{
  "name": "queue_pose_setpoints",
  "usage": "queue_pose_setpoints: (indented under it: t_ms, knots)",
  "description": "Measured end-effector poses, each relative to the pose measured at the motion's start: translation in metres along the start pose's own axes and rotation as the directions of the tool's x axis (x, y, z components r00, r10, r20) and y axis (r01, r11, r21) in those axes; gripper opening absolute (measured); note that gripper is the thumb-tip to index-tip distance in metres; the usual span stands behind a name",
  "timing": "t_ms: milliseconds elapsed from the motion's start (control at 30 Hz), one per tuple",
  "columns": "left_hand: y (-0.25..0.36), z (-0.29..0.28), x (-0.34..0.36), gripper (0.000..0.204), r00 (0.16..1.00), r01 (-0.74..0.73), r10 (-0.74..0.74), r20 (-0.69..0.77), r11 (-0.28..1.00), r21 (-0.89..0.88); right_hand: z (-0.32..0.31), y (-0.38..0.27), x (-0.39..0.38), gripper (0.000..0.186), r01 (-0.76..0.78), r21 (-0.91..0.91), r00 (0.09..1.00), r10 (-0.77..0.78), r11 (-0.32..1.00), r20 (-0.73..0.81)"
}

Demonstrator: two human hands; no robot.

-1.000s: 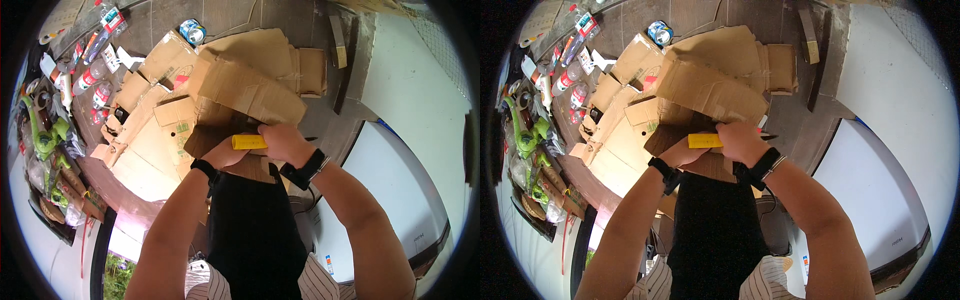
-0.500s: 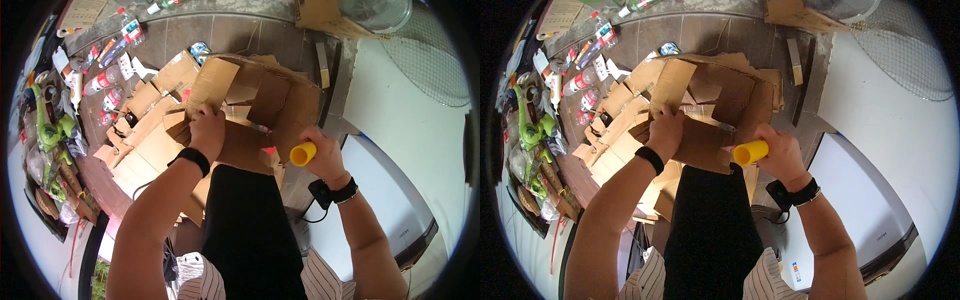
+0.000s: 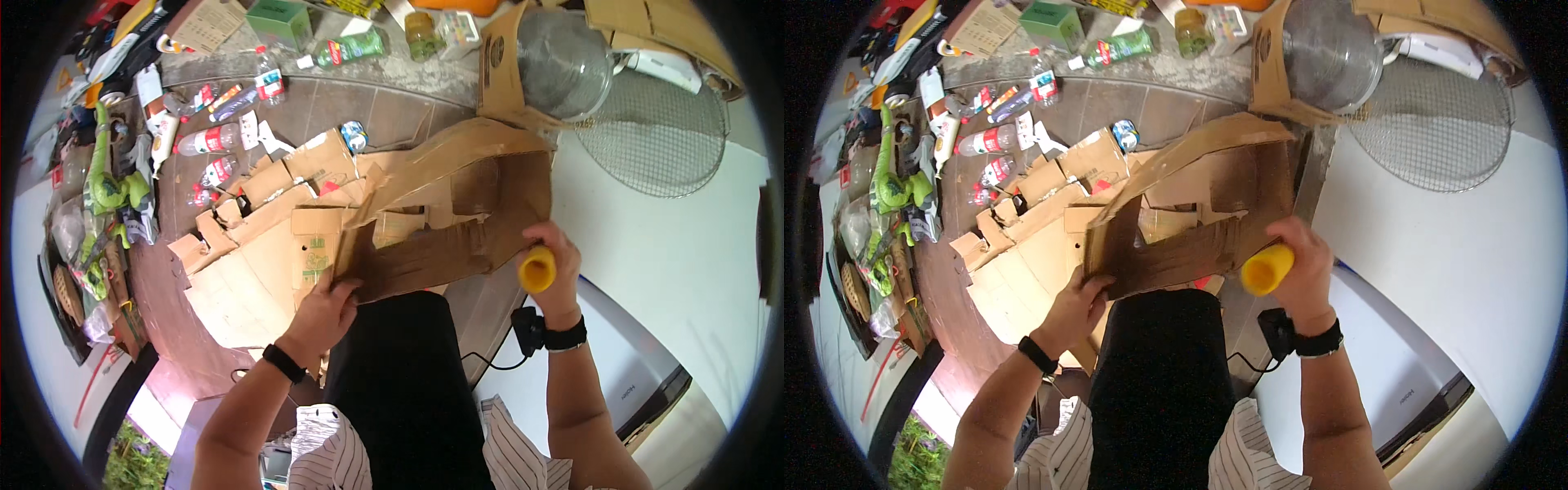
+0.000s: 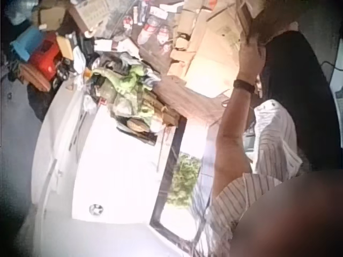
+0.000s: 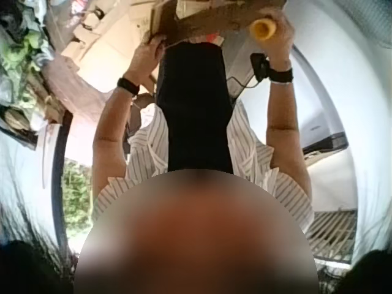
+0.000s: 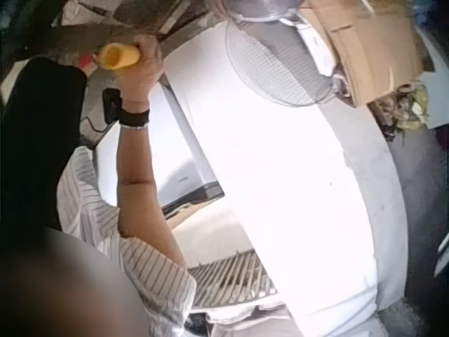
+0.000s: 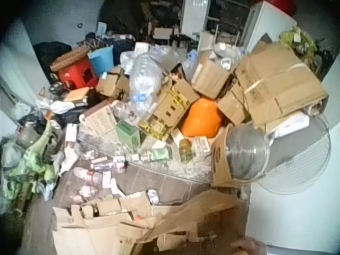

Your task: The person uses a utility knife to cut tape on cardboard boxes and opens them to check the contents. They then break down the cardboard boxes by hand and add them to a pile of recyclables on the floor.

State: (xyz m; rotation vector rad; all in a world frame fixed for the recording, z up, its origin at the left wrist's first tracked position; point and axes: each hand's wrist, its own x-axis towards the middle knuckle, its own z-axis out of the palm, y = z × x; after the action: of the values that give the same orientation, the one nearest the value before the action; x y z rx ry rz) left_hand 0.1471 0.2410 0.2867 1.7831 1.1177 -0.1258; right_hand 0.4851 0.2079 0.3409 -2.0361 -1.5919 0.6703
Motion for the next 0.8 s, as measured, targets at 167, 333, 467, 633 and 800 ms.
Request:
queue_pose_setpoints:
  t_ms: [167,333,467,633,800]
  knots:
    - [0.052,-0.044,-0.019,0.047,0.902,-0.067,0.146,-0.407,0.977,0.203,-0.034,-0.08,0.02,0.034,0.33,-0.174,0.939,-0.303,0.928,0.164]
    - [0.105,-0.118,-0.031,0.045,0.746,-0.103,0.272,-0.607,0.949,0.299,-0.071,-0.136,0.023,0.034,0.484,-0.212,0.875,-0.462,0.849,0.148]
    - [0.14,-0.168,-0.047,0.037,0.769,-0.127,0.411,-0.49,0.848,0.514,-0.094,-0.182,0.019,0.03,0.596,-0.235,0.803,-0.572,0.767,0.168]
    - [0.188,-0.176,-0.073,0.069,0.898,-0.204,0.252,-0.36,0.965,0.167,-0.109,-0.235,0.015,0.031,0.617,-0.201,0.784,-0.614,0.761,0.084]
    - [0.186,-0.185,-0.102,0.072,0.943,-0.333,0.311,-0.12,0.863,-0.379,-0.113,-0.273,0.005,0.031,0.616,-0.169,0.778,-0.628,0.769,-0.021]
